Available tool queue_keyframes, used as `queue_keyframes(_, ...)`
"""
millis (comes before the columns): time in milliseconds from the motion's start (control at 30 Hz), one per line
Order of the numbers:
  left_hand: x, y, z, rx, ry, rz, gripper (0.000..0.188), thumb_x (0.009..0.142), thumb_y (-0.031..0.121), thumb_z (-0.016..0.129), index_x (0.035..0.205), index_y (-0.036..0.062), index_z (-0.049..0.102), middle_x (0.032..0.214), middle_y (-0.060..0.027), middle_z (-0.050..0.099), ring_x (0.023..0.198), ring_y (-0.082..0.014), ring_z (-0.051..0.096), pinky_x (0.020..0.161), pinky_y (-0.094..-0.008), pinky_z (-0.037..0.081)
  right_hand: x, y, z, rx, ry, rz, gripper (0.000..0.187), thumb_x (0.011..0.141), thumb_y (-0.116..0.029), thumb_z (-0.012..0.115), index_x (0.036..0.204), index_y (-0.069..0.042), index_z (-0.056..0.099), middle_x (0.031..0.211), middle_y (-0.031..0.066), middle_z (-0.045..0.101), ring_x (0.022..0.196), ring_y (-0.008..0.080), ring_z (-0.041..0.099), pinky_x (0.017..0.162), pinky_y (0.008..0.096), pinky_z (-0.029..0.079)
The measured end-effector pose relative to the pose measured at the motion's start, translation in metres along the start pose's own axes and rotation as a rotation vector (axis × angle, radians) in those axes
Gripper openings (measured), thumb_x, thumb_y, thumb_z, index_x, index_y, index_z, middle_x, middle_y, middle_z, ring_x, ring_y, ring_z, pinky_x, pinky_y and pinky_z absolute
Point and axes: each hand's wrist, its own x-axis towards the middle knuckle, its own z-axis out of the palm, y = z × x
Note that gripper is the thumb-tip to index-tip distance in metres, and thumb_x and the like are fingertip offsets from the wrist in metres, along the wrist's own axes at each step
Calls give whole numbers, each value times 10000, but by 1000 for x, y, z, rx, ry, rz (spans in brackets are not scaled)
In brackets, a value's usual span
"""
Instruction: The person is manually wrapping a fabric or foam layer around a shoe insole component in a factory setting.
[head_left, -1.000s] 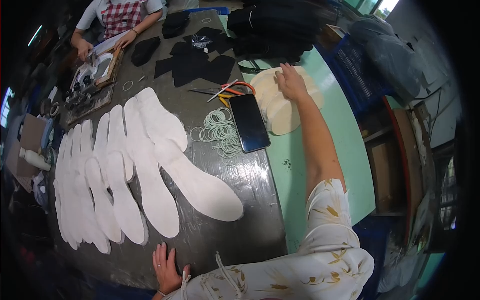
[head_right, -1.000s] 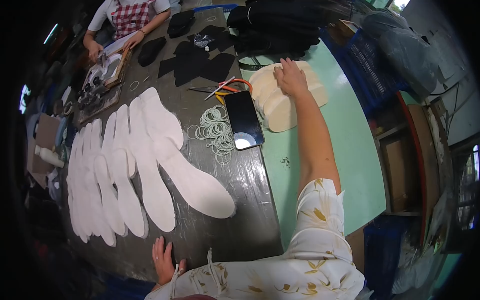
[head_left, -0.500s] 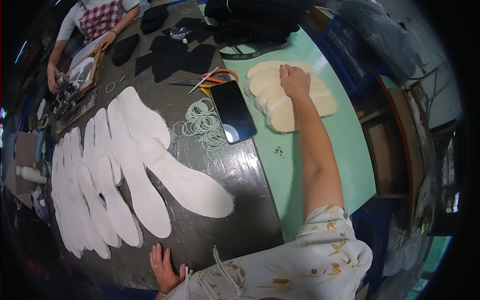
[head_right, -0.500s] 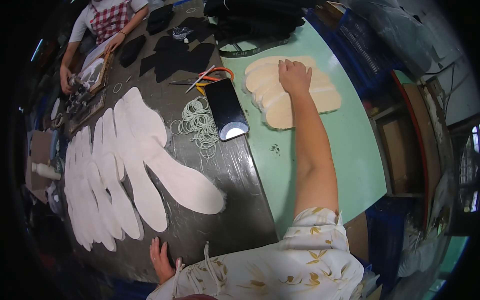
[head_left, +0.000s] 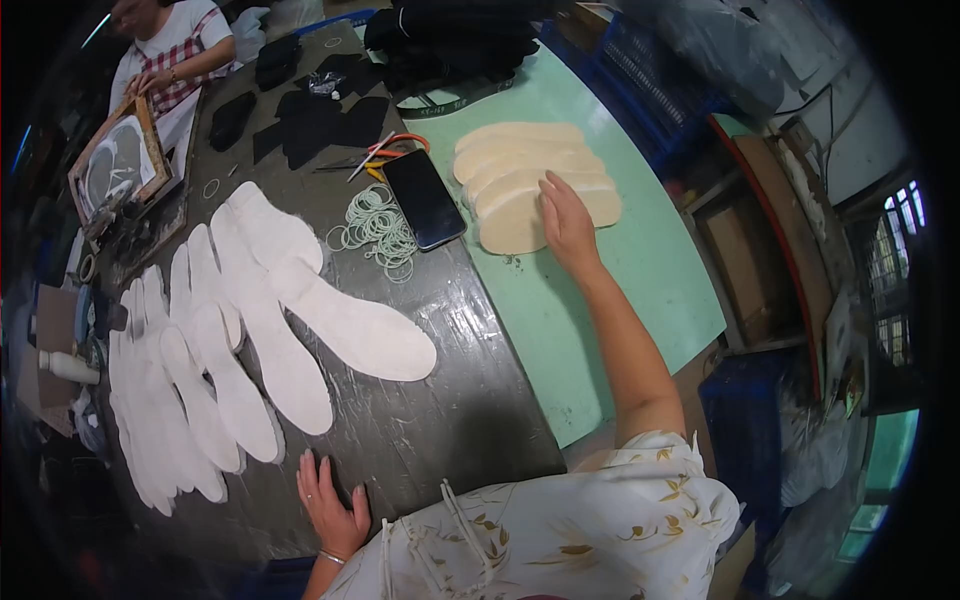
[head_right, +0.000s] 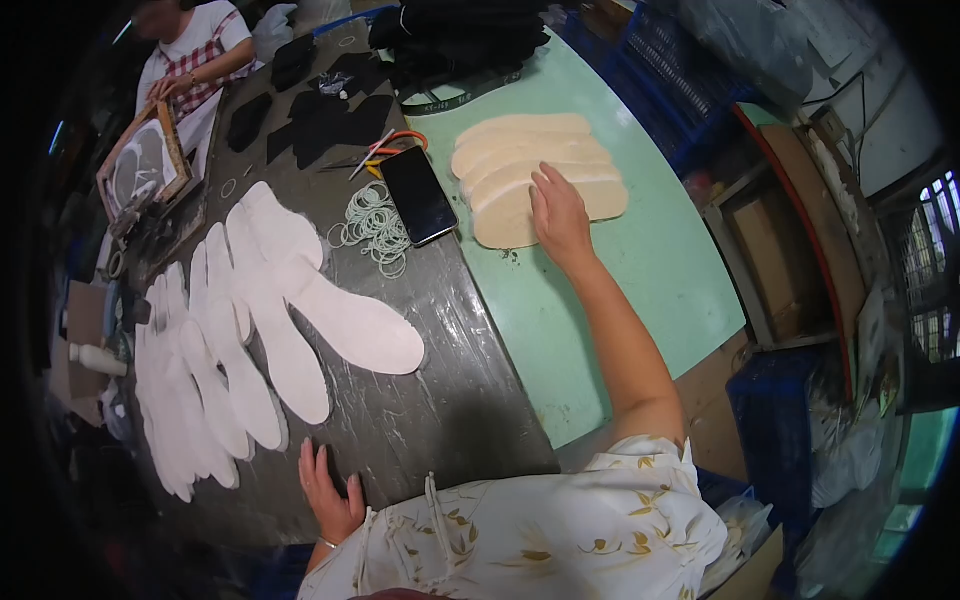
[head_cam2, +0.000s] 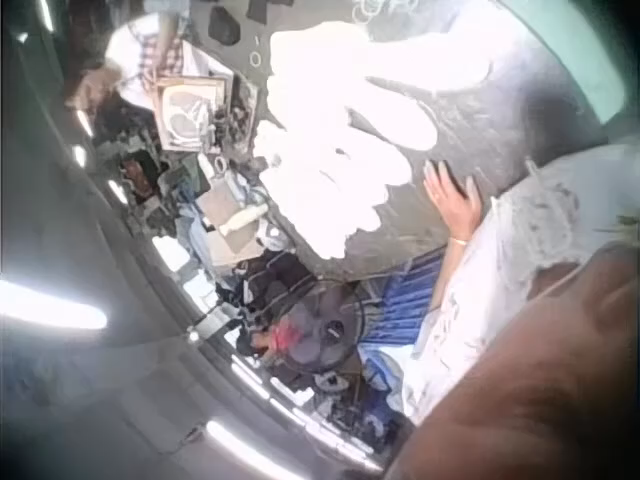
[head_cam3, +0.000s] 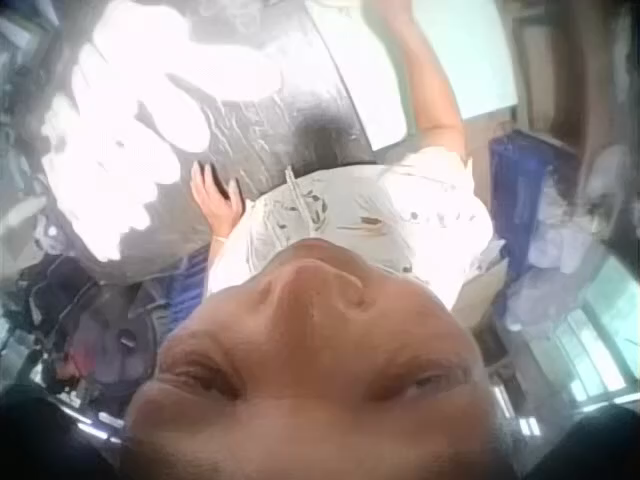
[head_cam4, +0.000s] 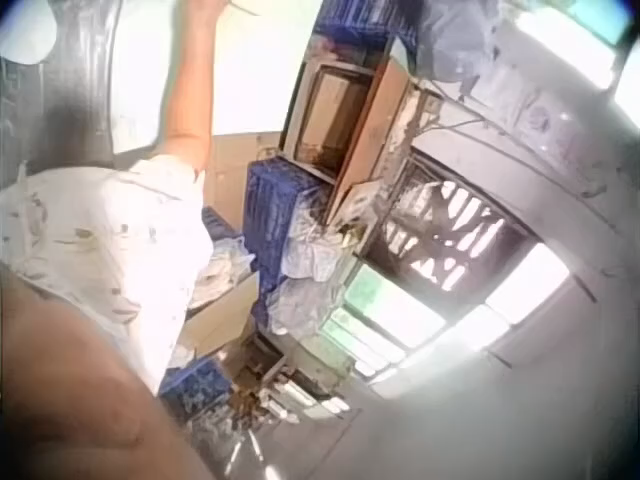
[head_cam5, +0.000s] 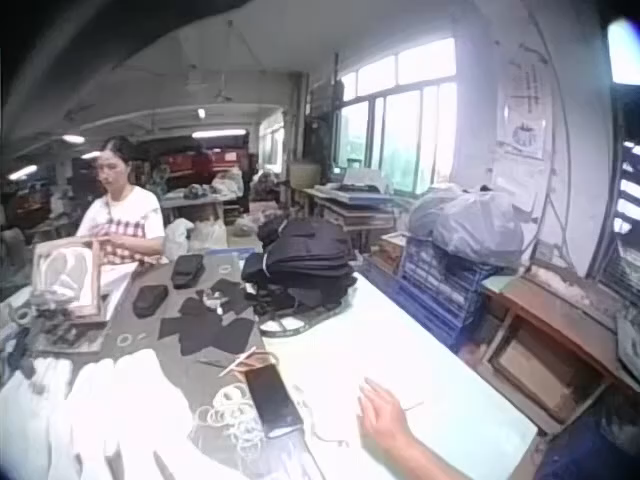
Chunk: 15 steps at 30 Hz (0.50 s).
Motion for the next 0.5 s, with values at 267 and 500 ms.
queue_keyframes(267, 5, 0, 1, -65, 171, 88, 656, 811, 177, 716, 1382, -11, 454, 1496, -269, 374, 1378, -455, 360, 1139, -545, 273, -111, -133, -38, 158, -202, -156, 267, 778, -129, 791, 1011, -56, 683, 1036, 121, 658, 945, 300, 628, 824, 381, 501)
queue_keyframes(500, 14, 6, -10, -108, 348, 167, 501, 793, 144, 719, 1256, 28, 566, 1330, -173, 513, 1237, -365, 490, 1020, -463, 390, -123, -194, -7, 27, -396, -514, 220, 743, -120, 761, 905, -66, 623, 865, 80, 595, 810, 284, 615, 678, 393, 497)
